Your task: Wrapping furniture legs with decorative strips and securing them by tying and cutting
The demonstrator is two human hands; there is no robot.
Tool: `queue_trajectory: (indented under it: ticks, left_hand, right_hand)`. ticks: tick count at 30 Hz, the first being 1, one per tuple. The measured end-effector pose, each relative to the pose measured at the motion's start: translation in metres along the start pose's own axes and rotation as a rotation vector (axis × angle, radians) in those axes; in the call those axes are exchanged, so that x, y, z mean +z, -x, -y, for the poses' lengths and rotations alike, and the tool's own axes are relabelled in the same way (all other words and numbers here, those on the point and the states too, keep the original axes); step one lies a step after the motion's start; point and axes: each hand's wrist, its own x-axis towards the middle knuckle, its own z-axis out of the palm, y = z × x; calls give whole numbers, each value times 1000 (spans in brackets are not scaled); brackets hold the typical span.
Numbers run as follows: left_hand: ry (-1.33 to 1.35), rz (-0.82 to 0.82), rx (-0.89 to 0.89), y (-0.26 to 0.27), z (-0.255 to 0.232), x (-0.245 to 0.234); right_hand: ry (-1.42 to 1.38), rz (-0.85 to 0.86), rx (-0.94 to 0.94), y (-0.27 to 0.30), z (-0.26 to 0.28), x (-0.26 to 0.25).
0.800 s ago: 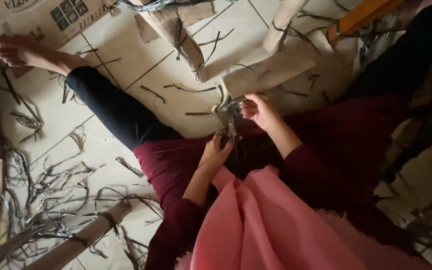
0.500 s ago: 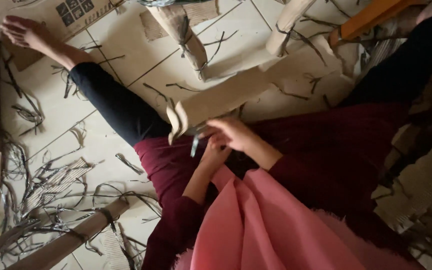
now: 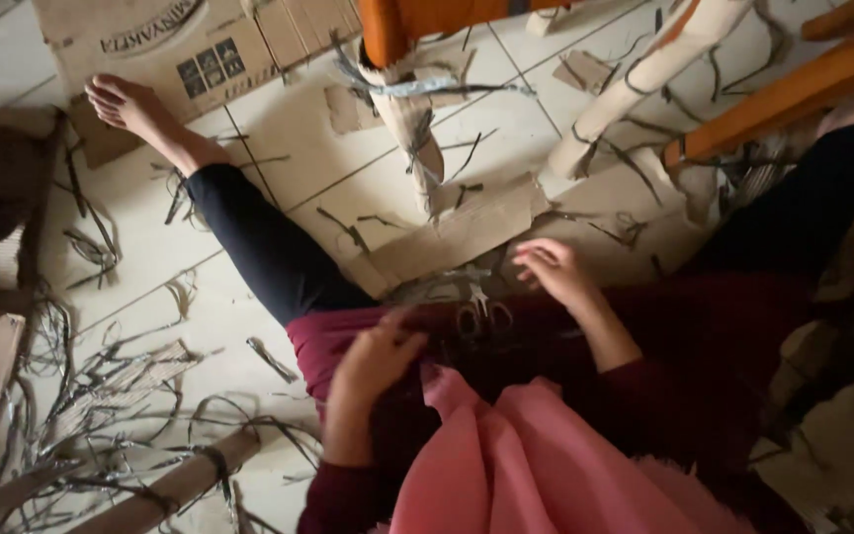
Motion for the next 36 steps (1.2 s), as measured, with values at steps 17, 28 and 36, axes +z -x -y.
queue_trajectory:
  ticks: [17, 28, 36]
  left_hand:
    - [903, -485, -7, -251, -67, -44]
    - [529, -415, -598, -259, -116, -63]
    - [168, -354, -535, -339, 126, 91]
  right_hand:
    - [324, -492, -645, -94, 1, -54]
    - [342, -404, -548, -148, 38, -51]
    - [49, -305, -546, -149, 24, -40]
